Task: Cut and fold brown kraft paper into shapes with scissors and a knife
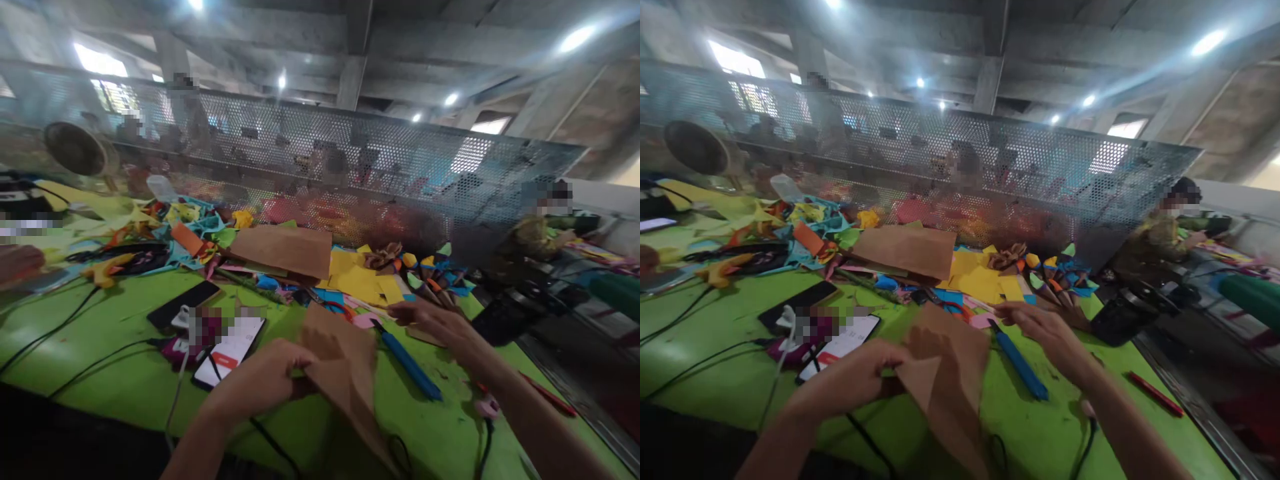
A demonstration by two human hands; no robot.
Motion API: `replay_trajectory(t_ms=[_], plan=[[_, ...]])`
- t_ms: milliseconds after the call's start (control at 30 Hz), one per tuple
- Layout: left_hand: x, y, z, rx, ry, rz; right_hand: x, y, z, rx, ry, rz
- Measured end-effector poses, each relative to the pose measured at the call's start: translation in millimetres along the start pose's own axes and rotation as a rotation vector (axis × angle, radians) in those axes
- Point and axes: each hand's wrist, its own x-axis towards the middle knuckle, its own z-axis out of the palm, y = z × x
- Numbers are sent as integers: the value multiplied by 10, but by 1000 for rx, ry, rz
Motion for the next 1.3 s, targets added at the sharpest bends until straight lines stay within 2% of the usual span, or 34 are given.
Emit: replay_trajectory(t_ms=[100,200,333,467,533,633,800,933,1067,1200,1300], plan=[[-110,-83,45,159,-143,-89,127,92,279,-143,-152,-46],[-33,-135,26,279,-165,-135,144,104,535,-192,-286,-106],[136,-180,-6,331,-220,-139,131,99,700,-229,-380,-179],[197,-231,63,391,-218,-217,405,209,854,-410,-281,-223],[166,-243,109,377,-172,-225,620,279,975,-560,-220,-173],[67,-225,160,336,-81,-238,894,355,1180,-640,-134,-99],[-102,-205,260,229,71,-225,1049,388,1379,-691,-34,-51],[-154,-323,380,216,208,-253,971,362,1276,-629,23,-128],[-124,-435,440,144,301,-293,887,401,922,-539,51,-215],[-36,-445,461,222,344,-386,1007,627,495,-525,142,-181],[51,-444,497,347,337,-459,1205,872,294,-562,206,-131]])
